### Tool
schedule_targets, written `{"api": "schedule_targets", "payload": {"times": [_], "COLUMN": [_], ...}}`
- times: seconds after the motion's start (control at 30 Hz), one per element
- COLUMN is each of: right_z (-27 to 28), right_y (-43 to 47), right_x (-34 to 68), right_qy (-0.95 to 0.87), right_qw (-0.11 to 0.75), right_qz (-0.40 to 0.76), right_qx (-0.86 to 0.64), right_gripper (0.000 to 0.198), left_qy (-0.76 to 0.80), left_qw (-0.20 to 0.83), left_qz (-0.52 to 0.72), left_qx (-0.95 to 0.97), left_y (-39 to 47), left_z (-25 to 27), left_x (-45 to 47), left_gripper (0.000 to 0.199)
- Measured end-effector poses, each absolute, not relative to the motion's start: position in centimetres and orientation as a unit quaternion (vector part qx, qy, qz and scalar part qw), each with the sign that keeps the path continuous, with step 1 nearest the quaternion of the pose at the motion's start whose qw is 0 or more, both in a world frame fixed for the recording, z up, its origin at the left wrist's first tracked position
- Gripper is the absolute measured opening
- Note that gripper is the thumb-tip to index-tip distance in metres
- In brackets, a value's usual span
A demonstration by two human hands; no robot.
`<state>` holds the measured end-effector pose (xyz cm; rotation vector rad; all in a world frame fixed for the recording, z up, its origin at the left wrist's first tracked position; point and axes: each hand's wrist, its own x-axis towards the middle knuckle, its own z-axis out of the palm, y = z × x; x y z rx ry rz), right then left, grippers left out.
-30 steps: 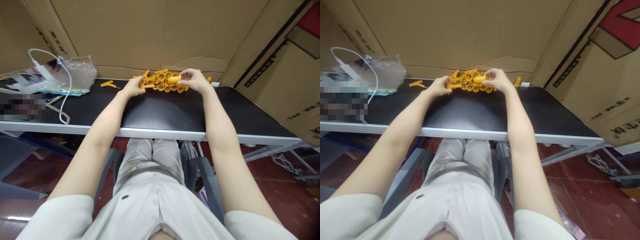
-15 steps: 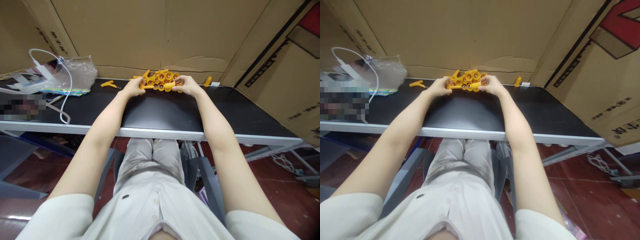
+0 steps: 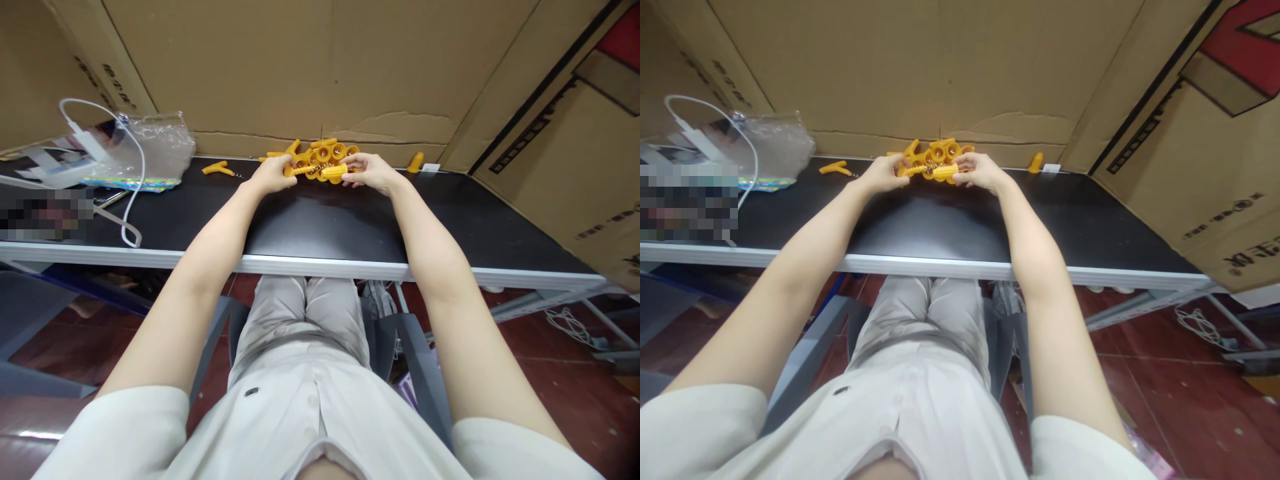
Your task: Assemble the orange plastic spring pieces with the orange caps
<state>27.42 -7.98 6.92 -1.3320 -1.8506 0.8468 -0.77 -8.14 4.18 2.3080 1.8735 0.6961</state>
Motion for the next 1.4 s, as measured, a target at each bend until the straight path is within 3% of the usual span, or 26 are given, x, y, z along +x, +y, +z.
{"api": "schedule_targets", "payload": {"times": [0.37, 0.63, 0.8, 1.0, 1.4], "right_z": [4.9, 5.1, 5.2, 5.2, 5.7], "right_y": [-3.2, -4.5, -5.0, -5.2, -6.1], "right_x": [30.2, 28.6, 28.1, 27.3, 26.1], "right_qy": [-0.709, -0.707, -0.692, -0.672, -0.645], "right_qw": [0.376, 0.376, 0.377, 0.374, 0.384], "right_qz": [0.349, 0.386, 0.405, 0.43, 0.434], "right_qx": [-0.484, -0.457, -0.463, -0.473, -0.498], "right_gripper": [0.041, 0.036, 0.023, 0.034, 0.029], "left_qy": [0.61, 0.573, 0.571, 0.565, 0.601], "left_qw": [0.027, 0.007, -0.012, -0.016, -0.018], "left_qz": [0.251, 0.219, 0.235, 0.258, 0.248], "left_qx": [0.751, 0.79, 0.786, 0.783, 0.76], "left_y": [-5.9, -7.5, -7.2, -6.7, -7.3], "left_z": [2.6, 3.7, 3.4, 2.9, 3.2], "left_x": [-2.3, 0.0, 0.0, -0.5, 0.4], "left_gripper": [0.046, 0.039, 0.041, 0.046, 0.047]}}
